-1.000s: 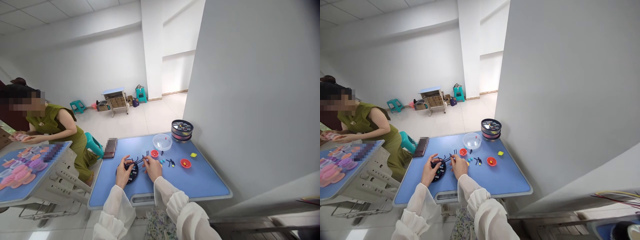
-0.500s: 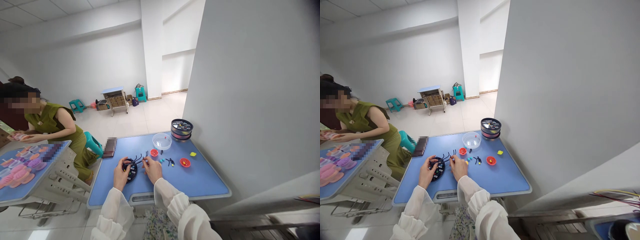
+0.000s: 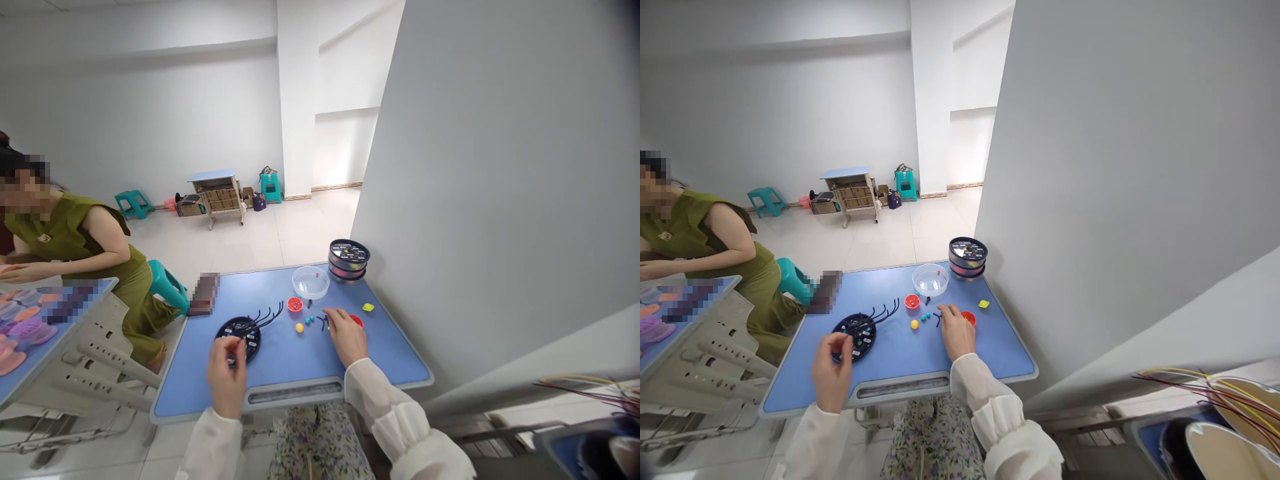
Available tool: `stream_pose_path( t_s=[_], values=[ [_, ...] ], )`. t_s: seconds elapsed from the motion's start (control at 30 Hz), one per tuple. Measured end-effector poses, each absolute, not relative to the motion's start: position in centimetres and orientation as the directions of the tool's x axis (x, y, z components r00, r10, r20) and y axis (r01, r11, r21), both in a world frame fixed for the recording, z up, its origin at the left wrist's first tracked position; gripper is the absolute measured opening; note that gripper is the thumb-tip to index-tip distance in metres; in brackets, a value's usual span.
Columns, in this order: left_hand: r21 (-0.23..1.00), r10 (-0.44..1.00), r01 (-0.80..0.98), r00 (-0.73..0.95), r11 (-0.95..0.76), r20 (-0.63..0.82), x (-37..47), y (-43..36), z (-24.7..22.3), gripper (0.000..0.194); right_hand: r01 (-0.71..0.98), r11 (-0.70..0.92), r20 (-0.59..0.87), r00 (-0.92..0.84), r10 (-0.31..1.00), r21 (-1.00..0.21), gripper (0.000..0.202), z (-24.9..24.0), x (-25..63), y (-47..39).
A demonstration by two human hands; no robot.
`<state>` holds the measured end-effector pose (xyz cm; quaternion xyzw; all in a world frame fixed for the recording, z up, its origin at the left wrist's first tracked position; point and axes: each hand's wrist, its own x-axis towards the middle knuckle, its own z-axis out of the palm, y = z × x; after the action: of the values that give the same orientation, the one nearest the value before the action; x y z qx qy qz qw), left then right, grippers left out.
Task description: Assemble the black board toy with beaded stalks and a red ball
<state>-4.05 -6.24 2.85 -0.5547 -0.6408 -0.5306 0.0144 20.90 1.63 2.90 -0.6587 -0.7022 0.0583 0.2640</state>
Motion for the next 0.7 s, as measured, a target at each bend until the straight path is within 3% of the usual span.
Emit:
stream_pose_path(
  t_s=[0.1, 0.17, 0.3, 0.47, 0.57, 0.7],
  values=[
    [0.519, 0.825, 0.777, 0.001, -0.357, 0.565, 0.0, -5.9, 3.2, 0.016, 0.97, 0.076, 0.158, -0.04, 0.987, -0.232, 0.033, 3.4, 21.4, 1.9],
    [0.474, 0.872, 0.803, 0.114, -0.363, 0.476, 2.4, -4.7, 3.3, 0.022, 0.986, 0.064, 0.103, -0.048, 0.993, -0.156, 0.031, 3.8, 20.9, 2.1],
    [0.457, 0.949, 0.861, 0.084, -0.222, 0.304, 5.1, -1.7, 3.3, 0.034, 0.992, 0.087, 0.049, -0.083, 0.995, -0.087, 0.026, 4.1, 19.7, 2.6],
    [0.465, 0.985, 0.876, 0.058, -0.128, 0.163, 5.6, -0.4, 2.5, 0.032, 0.99, 0.108, 0.064, -0.102, 0.993, -0.094, 0.024, 3.7, 19.2, 3.0],
    [0.452, 0.982, 0.881, 0.066, -0.139, 0.174, 5.5, -0.5, 2.3, 0.033, 0.985, 0.13, 0.087, -0.12, 0.989, -0.114, 0.024, 3.4, 19.1, 3.1],
    [0.403, 0.951, 0.894, 0.073, -0.196, 0.3, 5.9, 0.2, 3.4, 0.027, 0.977, 0.155, 0.125, -0.137, 0.983, -0.147, 0.023, 3.6, 19.5, 2.9]
  ],
)
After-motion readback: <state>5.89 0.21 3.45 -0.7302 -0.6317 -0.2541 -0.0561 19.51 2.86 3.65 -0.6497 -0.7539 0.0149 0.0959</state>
